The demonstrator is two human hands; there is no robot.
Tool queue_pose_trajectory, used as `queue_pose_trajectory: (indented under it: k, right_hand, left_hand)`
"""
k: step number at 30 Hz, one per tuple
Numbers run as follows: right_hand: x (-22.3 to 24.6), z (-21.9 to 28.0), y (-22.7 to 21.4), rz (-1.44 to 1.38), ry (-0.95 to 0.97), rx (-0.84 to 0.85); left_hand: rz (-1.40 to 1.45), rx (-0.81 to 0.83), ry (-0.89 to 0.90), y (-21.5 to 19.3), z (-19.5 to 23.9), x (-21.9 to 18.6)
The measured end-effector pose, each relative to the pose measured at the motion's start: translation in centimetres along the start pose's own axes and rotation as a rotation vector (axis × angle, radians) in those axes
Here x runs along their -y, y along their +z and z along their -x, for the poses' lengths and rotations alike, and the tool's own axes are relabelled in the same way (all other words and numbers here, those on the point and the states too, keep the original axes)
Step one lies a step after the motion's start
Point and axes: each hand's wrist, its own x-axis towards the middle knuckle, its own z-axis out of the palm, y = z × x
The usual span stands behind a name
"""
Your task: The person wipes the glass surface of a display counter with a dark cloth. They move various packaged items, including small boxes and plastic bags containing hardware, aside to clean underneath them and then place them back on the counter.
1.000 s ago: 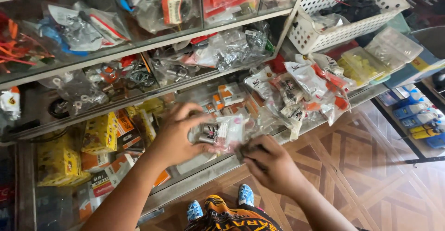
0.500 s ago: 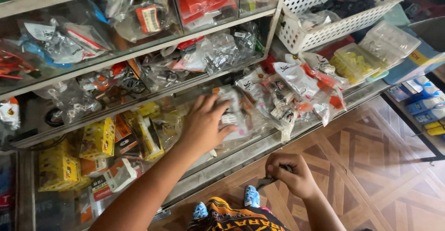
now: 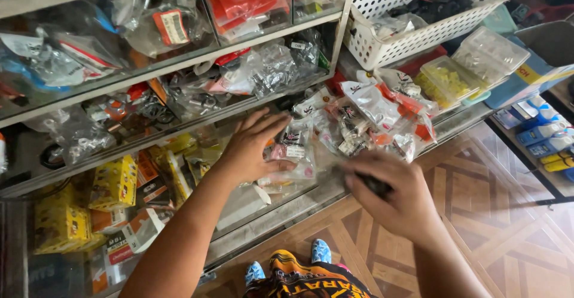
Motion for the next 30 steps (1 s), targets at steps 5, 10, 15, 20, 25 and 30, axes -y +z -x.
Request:
queue_pose_trajectory:
  k: [5, 10, 15, 20, 25, 30]
  right_hand:
    - [-0.7, -5.2, 6.4, 0.388, -0.166, -0.249]
    - [-4.5, -6.5, 11.2, 0.650, -0.028, -0.176]
    - [-3.7, -2.7, 11.7, 0.915, -0.008, -0.071]
    - [-1.6, -1.3, 11.0, 0.788, -0.053, 0.057]
    - [-0.3, -2.4, 13.6, 0.454, -0.336, 0.031]
    - [-2.4, -2.6, 15.8, 0.479, -0.355, -0.017]
  left_hand:
    - [-0.030, 0.027, -0.008, -0.1, 0.2, 0.1]
    - [-0.060, 0.039, -0.036, 0.6, 0.7, 0.6]
    - [-0.113, 0.033, -0.044, 0.4, 0.0, -0.1]
    - [-0.185, -0.019, -0.050, -2.0, 0.6, -2.3]
    - [0.051, -0.018, -0.324, -10.1, 6.4, -4.2]
    - [-0.269, -0.698, -0.582, -17.5, 17.4, 3.6]
